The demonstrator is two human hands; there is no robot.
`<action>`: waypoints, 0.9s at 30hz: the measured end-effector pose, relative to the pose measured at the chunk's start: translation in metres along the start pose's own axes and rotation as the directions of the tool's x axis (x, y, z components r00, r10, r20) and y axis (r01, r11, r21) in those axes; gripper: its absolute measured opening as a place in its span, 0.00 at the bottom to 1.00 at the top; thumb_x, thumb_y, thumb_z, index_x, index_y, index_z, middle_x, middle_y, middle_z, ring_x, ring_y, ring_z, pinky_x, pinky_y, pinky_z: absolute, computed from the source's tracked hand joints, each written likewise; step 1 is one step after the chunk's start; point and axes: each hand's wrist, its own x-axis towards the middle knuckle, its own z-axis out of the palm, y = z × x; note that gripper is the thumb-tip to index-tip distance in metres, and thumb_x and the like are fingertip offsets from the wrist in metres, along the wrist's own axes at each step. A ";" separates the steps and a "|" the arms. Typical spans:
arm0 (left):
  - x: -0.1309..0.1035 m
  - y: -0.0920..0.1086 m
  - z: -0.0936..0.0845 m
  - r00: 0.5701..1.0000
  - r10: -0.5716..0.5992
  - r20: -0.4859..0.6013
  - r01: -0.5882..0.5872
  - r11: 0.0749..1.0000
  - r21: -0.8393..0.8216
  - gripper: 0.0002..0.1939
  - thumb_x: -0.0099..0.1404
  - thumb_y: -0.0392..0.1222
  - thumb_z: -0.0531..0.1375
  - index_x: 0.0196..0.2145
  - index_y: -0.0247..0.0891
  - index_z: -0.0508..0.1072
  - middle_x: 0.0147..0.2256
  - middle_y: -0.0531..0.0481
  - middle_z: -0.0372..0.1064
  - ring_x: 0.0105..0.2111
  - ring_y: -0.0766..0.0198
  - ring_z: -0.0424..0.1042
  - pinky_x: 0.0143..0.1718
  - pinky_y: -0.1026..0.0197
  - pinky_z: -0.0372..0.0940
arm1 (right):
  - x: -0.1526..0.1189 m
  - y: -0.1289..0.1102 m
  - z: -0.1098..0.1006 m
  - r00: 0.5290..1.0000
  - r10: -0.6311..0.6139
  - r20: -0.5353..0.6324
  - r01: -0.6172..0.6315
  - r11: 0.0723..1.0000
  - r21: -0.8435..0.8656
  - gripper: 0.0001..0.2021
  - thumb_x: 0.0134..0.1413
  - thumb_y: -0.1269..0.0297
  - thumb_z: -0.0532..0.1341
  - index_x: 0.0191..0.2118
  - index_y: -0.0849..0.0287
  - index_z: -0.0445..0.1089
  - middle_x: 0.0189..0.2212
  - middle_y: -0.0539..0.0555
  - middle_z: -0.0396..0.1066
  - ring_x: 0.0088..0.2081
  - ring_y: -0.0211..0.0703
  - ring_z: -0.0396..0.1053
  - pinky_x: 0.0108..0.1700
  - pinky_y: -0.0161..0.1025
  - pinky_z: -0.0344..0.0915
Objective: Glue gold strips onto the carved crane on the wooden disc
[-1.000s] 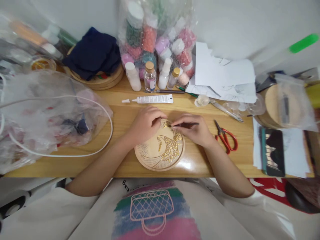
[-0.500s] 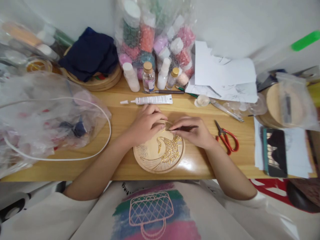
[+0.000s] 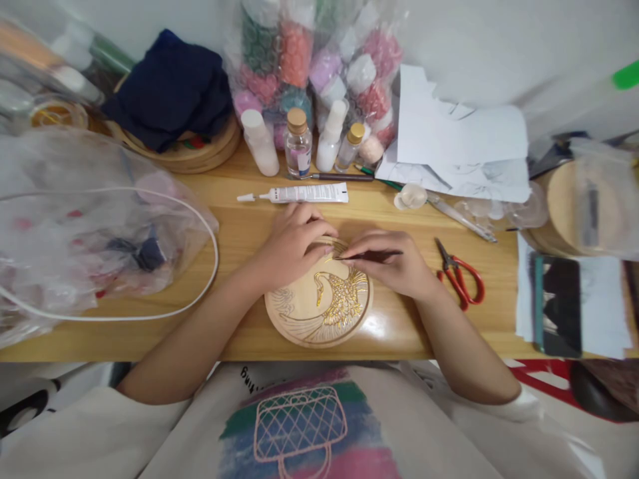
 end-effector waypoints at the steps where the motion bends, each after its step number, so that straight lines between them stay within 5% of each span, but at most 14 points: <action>1: 0.000 0.000 0.000 1.000 0.003 -0.004 -0.003 1.000 -0.003 0.08 0.66 0.41 0.58 0.42 0.43 0.75 0.42 0.49 0.65 0.46 0.55 0.64 0.51 0.50 0.62 | 0.000 0.000 0.000 1.000 -0.002 0.002 0.002 1.000 0.000 0.05 0.54 0.63 0.67 0.35 0.57 0.79 0.32 0.54 0.79 0.33 0.39 0.74 0.34 0.37 0.70; 6: -0.001 0.001 -0.009 0.997 0.026 -0.067 -0.028 0.999 -0.028 0.10 0.70 0.40 0.52 0.45 0.40 0.72 0.43 0.47 0.69 0.46 0.58 0.68 0.50 0.52 0.65 | -0.001 0.000 0.000 1.000 0.029 0.007 -0.028 0.999 -0.017 0.05 0.54 0.62 0.68 0.34 0.57 0.79 0.32 0.54 0.79 0.33 0.39 0.74 0.33 0.37 0.70; 10: -0.016 0.009 -0.019 0.995 0.064 -0.072 -0.041 0.958 0.284 0.12 0.72 0.38 0.50 0.45 0.36 0.71 0.45 0.42 0.72 0.46 0.55 0.70 0.48 0.51 0.66 | -0.001 0.002 0.000 1.000 0.007 0.005 -0.007 1.000 -0.010 0.05 0.53 0.63 0.68 0.34 0.58 0.79 0.31 0.54 0.79 0.33 0.39 0.74 0.33 0.36 0.69; 14: -0.039 0.013 -0.020 0.968 0.248 0.039 -0.237 0.847 0.475 0.17 0.73 0.42 0.49 0.54 0.34 0.67 0.54 0.40 0.69 0.53 0.53 0.69 0.52 0.52 0.65 | 0.000 0.003 0.000 1.000 -0.017 0.024 0.017 1.000 -0.008 0.06 0.55 0.63 0.67 0.35 0.60 0.79 0.32 0.55 0.79 0.33 0.38 0.74 0.33 0.36 0.68; 19: -0.049 0.009 -0.014 0.951 0.282 0.129 -0.308 0.818 0.486 0.26 0.73 0.52 0.47 0.59 0.30 0.63 0.59 0.34 0.63 0.60 0.49 0.62 0.57 0.48 0.61 | -0.001 0.004 -0.001 0.999 -0.028 0.037 0.028 0.999 0.019 0.06 0.55 0.65 0.66 0.36 0.62 0.78 0.31 0.54 0.77 0.31 0.37 0.73 0.32 0.35 0.67; 27: -0.048 0.005 -0.012 0.942 0.295 0.159 -0.335 0.794 0.507 0.26 0.71 0.52 0.51 0.60 0.35 0.64 0.60 0.33 0.60 0.58 0.44 0.62 0.55 0.45 0.63 | -0.001 0.005 -0.002 0.998 -0.027 0.054 0.027 1.000 0.011 0.05 0.56 0.67 0.66 0.36 0.61 0.77 0.30 0.54 0.76 0.31 0.38 0.72 0.32 0.36 0.68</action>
